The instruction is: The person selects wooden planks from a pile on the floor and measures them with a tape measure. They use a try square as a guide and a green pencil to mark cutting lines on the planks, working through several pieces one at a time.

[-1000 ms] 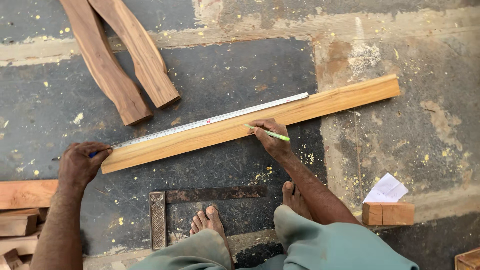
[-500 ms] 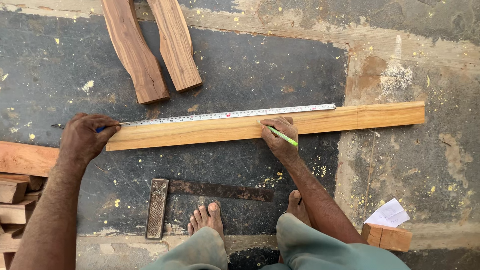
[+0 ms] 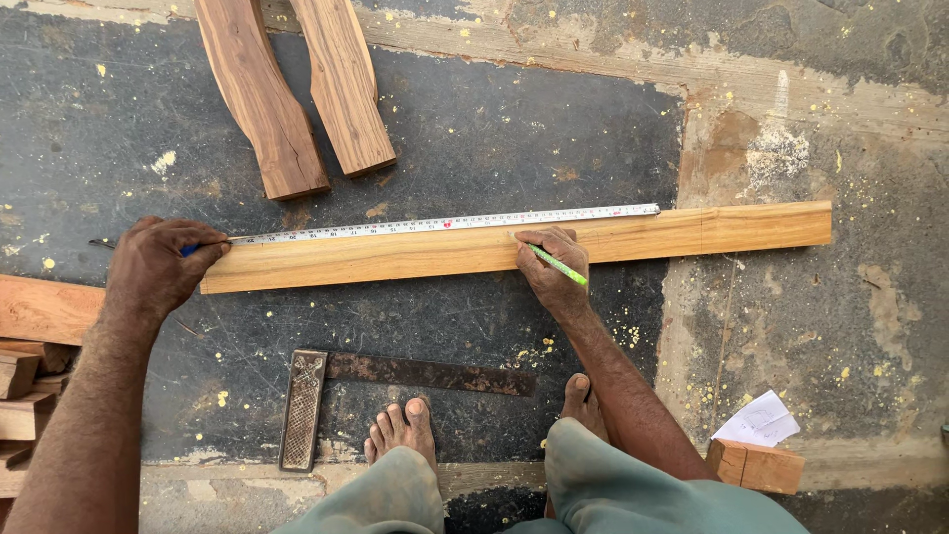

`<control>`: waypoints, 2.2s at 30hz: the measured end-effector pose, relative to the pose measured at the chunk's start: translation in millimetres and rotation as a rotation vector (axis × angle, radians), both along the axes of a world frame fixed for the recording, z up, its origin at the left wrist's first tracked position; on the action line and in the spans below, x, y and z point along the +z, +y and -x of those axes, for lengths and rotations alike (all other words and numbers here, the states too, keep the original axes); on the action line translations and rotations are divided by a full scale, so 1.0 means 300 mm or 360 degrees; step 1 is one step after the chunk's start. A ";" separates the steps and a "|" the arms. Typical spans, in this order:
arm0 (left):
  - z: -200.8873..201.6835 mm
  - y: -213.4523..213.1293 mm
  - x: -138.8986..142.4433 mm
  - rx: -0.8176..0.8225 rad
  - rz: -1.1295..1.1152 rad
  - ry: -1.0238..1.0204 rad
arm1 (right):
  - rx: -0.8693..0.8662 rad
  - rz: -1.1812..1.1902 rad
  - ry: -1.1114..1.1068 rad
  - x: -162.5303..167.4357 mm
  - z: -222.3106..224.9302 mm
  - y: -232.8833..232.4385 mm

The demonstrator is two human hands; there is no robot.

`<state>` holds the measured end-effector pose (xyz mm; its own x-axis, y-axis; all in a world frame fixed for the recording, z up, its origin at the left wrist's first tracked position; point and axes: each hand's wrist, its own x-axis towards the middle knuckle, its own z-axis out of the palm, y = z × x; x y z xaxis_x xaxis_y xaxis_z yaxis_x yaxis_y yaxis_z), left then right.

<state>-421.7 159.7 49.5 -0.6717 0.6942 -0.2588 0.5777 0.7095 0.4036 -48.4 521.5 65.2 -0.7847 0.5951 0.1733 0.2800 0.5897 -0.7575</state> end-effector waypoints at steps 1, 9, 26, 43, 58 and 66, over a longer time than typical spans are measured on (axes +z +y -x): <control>-0.001 0.001 0.001 -0.0002 0.0001 0.0008 | -0.0015 -0.0006 -0.0025 0.001 0.000 0.001; 0.003 -0.001 -0.006 -0.0003 -0.0014 0.0007 | -0.0026 -0.0060 -0.0023 0.004 -0.001 0.002; 0.007 -0.002 -0.012 0.0008 -0.0018 -0.0006 | -0.0021 -0.0080 -0.0013 0.000 -0.010 0.014; 0.013 -0.005 -0.015 -0.0007 -0.0026 -0.0007 | -0.0016 -0.0057 -0.0073 0.003 -0.016 0.016; -0.005 -0.013 -0.033 -0.0037 -0.0096 0.0070 | -0.0395 0.0753 0.0303 0.027 -0.189 -0.011; -0.265 -0.111 0.042 0.0189 0.0022 -0.0411 | -0.0399 0.0642 0.0127 0.085 -0.237 -0.120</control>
<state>-342.3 126.6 62.1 -0.6586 0.6098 -0.4409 0.3697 0.7726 0.5162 22.6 485.5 90.6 -0.6021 0.7964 -0.0568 0.3079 0.1659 -0.9368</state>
